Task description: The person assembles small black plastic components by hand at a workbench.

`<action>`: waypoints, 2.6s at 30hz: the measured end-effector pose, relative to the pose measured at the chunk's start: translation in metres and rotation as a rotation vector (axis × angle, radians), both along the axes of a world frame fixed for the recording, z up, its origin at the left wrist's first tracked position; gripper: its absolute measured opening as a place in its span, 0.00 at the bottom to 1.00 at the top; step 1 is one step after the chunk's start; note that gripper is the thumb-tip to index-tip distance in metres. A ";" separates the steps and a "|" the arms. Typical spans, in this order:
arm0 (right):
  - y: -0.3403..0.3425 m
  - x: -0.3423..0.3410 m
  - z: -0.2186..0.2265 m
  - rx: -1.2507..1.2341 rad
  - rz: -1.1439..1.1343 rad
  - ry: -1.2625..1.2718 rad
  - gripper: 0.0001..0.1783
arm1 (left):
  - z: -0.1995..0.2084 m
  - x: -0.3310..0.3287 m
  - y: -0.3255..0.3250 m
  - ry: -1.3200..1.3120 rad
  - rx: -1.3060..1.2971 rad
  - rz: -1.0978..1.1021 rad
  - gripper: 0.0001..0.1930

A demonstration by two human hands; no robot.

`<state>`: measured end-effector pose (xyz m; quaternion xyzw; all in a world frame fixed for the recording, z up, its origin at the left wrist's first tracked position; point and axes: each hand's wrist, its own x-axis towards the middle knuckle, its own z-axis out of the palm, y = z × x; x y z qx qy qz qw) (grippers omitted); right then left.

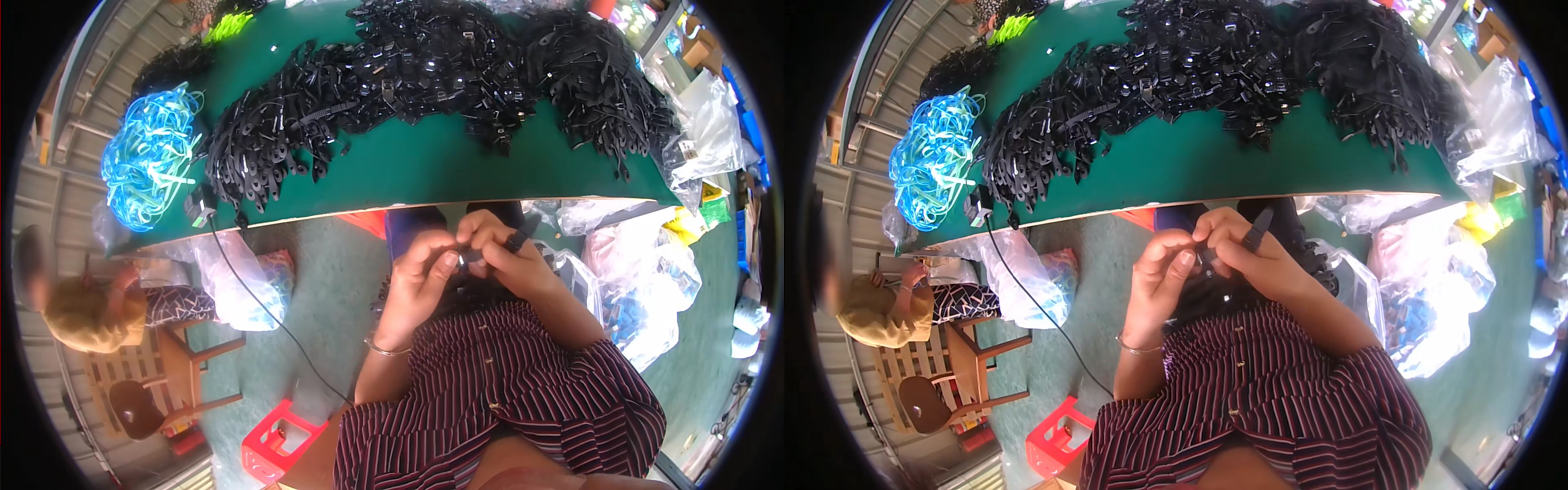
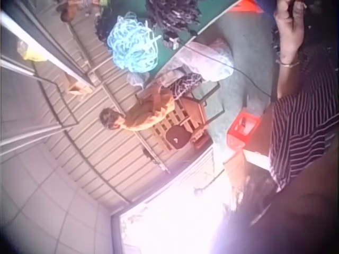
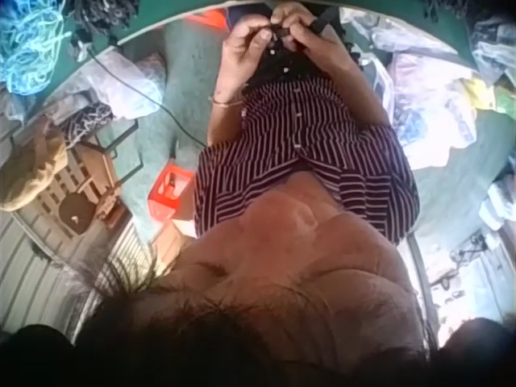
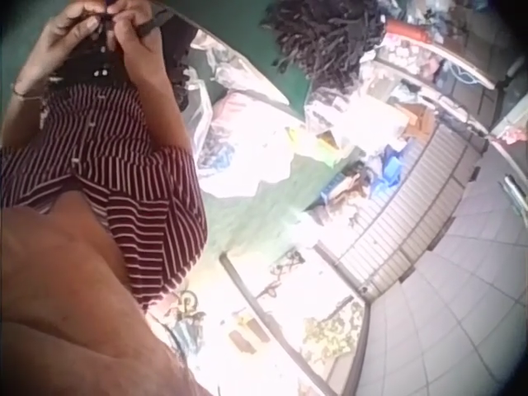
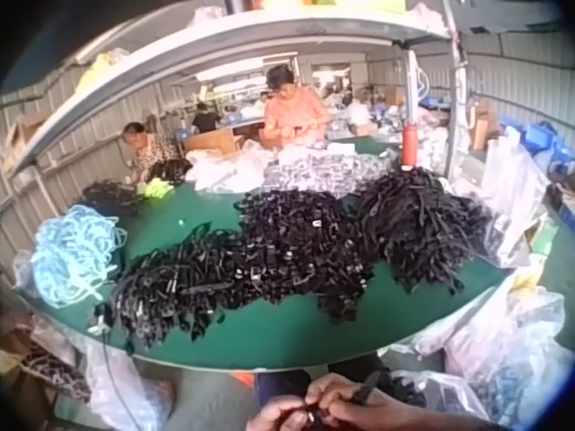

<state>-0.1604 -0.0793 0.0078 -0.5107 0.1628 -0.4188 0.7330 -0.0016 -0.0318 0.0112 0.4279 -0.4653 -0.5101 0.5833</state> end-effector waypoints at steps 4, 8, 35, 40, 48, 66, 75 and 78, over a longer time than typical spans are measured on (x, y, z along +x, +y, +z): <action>0.001 0.000 0.003 -0.067 -0.051 0.100 0.06 | -0.001 0.009 0.000 0.124 0.112 -0.170 0.06; -0.001 0.001 0.000 -0.287 -0.078 0.289 0.09 | -0.001 0.006 0.004 0.361 0.150 -0.193 0.09; 0.004 -0.001 0.010 -0.430 -0.066 0.208 0.13 | 0.003 0.005 0.010 0.639 0.160 -0.311 0.07; 0.005 -0.001 0.006 -0.285 0.028 0.106 0.13 | 0.003 0.006 0.011 0.612 0.172 -0.308 0.07; 0.005 0.003 0.013 -0.664 -0.171 0.379 0.13 | 0.000 0.006 0.013 0.534 0.175 -0.250 0.05; 0.009 -0.008 0.021 0.073 0.199 0.399 0.11 | 0.014 0.014 0.015 -0.110 0.010 -0.343 0.03; 0.028 0.003 0.013 0.271 0.263 -0.180 0.15 | 0.001 0.015 0.017 0.476 0.209 -0.510 0.14; 0.027 0.003 0.013 0.402 0.277 -0.211 0.15 | -0.005 0.016 0.019 0.525 0.245 -0.502 0.14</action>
